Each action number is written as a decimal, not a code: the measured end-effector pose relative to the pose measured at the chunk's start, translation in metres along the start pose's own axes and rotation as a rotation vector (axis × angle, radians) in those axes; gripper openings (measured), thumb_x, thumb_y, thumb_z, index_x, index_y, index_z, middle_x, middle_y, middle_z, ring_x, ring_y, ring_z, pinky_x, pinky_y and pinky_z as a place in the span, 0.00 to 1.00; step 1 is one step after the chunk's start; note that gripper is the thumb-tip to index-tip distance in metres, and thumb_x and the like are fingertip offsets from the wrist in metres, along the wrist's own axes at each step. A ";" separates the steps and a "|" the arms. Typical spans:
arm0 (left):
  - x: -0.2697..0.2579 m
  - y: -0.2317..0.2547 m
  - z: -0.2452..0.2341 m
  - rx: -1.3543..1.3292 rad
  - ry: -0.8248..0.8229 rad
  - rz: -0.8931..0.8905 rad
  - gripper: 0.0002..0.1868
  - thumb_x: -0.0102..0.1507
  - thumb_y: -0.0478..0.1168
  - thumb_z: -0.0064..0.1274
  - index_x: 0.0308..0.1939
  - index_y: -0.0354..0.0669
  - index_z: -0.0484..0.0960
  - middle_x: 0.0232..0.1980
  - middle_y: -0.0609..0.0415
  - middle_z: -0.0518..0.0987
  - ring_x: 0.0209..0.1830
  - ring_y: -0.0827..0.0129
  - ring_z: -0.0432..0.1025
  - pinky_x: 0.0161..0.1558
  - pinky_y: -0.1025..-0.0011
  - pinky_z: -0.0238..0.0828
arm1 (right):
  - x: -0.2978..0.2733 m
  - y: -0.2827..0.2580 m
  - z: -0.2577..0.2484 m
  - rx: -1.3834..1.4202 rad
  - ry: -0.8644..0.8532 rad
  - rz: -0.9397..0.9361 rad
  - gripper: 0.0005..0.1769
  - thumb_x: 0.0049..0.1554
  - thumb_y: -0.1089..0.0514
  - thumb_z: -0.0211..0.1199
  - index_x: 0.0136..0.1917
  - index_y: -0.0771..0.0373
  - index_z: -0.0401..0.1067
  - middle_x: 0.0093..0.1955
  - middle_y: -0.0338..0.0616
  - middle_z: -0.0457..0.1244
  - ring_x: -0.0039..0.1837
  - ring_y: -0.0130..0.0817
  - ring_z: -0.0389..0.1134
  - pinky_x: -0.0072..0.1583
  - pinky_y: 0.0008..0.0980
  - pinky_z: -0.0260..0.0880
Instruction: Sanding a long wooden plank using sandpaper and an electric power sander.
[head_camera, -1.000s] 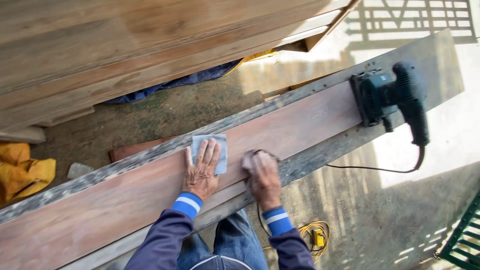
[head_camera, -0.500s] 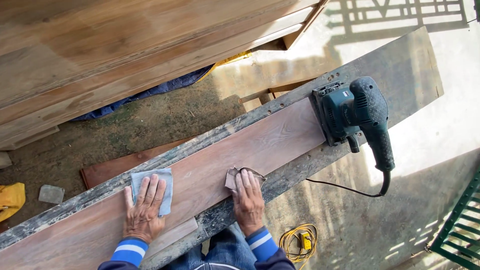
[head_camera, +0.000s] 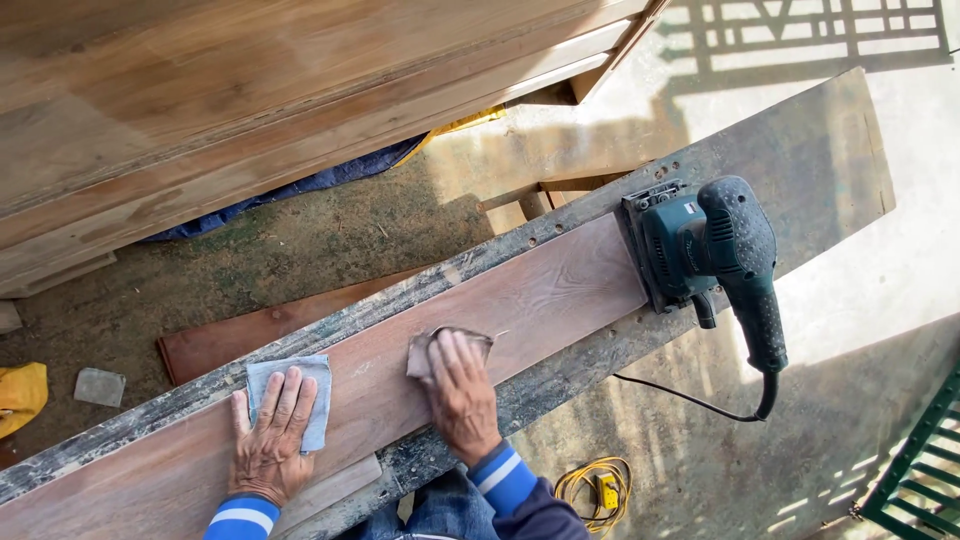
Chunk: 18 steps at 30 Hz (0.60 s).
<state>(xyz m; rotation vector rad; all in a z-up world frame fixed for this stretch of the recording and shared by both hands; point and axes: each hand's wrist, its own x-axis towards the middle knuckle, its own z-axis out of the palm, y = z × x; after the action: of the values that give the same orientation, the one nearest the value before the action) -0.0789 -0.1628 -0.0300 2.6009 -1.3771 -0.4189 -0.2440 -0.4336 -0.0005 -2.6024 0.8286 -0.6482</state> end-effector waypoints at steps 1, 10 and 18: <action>0.002 -0.001 -0.001 0.001 0.021 0.008 0.46 0.53 0.51 0.54 0.75 0.59 0.56 0.81 0.60 0.51 0.82 0.62 0.44 0.77 0.32 0.34 | 0.000 0.000 -0.004 0.028 -0.074 -0.061 0.23 0.61 0.55 0.59 0.67 0.67 0.69 0.69 0.58 0.63 0.71 0.56 0.64 0.71 0.51 0.65; 0.001 0.000 -0.004 -0.011 0.035 0.005 0.45 0.53 0.50 0.54 0.75 0.60 0.57 0.81 0.61 0.52 0.82 0.64 0.46 0.78 0.32 0.36 | 0.066 0.187 -0.022 -0.293 0.019 0.355 0.24 0.71 0.50 0.46 0.72 0.64 0.67 0.75 0.62 0.59 0.75 0.57 0.59 0.73 0.48 0.62; 0.002 0.002 -0.006 -0.018 0.031 0.004 0.47 0.51 0.50 0.55 0.75 0.59 0.57 0.81 0.61 0.52 0.81 0.63 0.45 0.77 0.33 0.36 | 0.009 -0.011 0.023 -0.024 -0.119 -0.131 0.27 0.61 0.52 0.60 0.70 0.66 0.67 0.71 0.59 0.62 0.73 0.55 0.63 0.70 0.53 0.66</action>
<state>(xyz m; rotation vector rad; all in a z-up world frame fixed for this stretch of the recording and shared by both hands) -0.0774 -0.1651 -0.0243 2.5783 -1.3623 -0.3874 -0.2210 -0.4266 -0.0121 -2.7042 0.6383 -0.5143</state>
